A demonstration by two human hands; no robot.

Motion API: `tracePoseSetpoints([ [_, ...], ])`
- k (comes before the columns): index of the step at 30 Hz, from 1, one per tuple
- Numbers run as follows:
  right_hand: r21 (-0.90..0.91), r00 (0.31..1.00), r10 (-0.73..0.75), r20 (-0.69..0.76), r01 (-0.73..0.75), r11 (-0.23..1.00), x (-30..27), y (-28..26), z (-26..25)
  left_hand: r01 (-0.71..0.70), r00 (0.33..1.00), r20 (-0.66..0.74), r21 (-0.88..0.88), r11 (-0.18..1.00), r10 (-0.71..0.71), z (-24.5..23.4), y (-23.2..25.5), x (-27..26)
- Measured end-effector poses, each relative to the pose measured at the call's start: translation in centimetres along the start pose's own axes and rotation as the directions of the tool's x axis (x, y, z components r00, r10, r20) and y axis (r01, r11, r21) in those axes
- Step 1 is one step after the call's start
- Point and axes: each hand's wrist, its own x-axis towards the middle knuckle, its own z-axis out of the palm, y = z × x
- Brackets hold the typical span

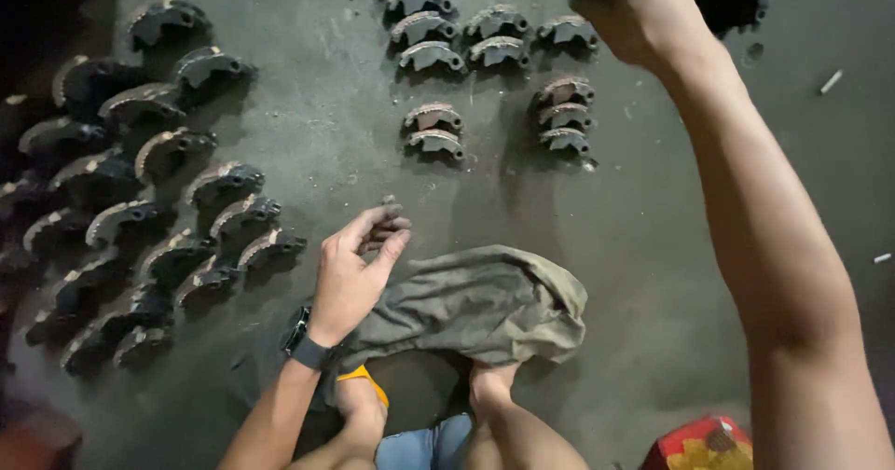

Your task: The person sits on the floor and sorts numerous small, dark, curved metal parts into neat rows. They pick up the parts one by one or in small groups, arrange them, and occasionally wipe them with a cloth.

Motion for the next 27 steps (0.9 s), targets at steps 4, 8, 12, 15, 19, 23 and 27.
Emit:
tracePoseSetpoints([
  [4, 0.263, 0.977, 0.21, 0.03, -0.21, 0.942, -7.8, 1.0, -0.1, -0.027, 0.999, 0.03, 0.051, 0.998, 0.025, 0.7, 0.0, 0.2],
  [8, 0.305, 0.928, 0.367, 0.065, -0.368, 0.878, -11.2, -0.5, 0.9, -0.056, 0.998, 0.042, 0.077, 0.995, 0.053, 1.0, 0.2, 0.5],
  [12, 0.301, 0.943, 0.333, 0.003, -0.319, 0.899, -10.2, -2.0, 2.2, -0.071, 0.997, 0.039, 0.082, 0.994, 0.068, 1.1, 0.2, 0.3],
  [15, 0.378, 0.946, 0.319, -0.066, -0.272, 0.885, -7.7, -4.0, 3.1, -0.078, 0.997, 0.004, 0.08, 0.994, 0.078, 0.6, -0.3, 0.1],
  [19, 0.316, 0.961, 0.217, -0.169, -0.156, 0.936, -3.2, -6.1, 5.2, -0.139, 0.988, -0.015, 0.337, 0.931, 0.153, -0.2, -2.9, 1.4],
  [23, 0.332, 0.964, 0.192, -0.185, -0.123, 0.935, 0.8, -6.4, 9.9, -0.298, 0.944, 0.165, 0.804, 0.515, 0.287, -0.5, -6.9, 4.5],
  [27, 0.051, 0.987, 0.054, -0.15, -0.047, 0.998, 3.1, -9.3, 11.2, -0.276, 0.951, 0.183, 0.862, 0.425, 0.249, -1.0, -4.9, 7.0],
])
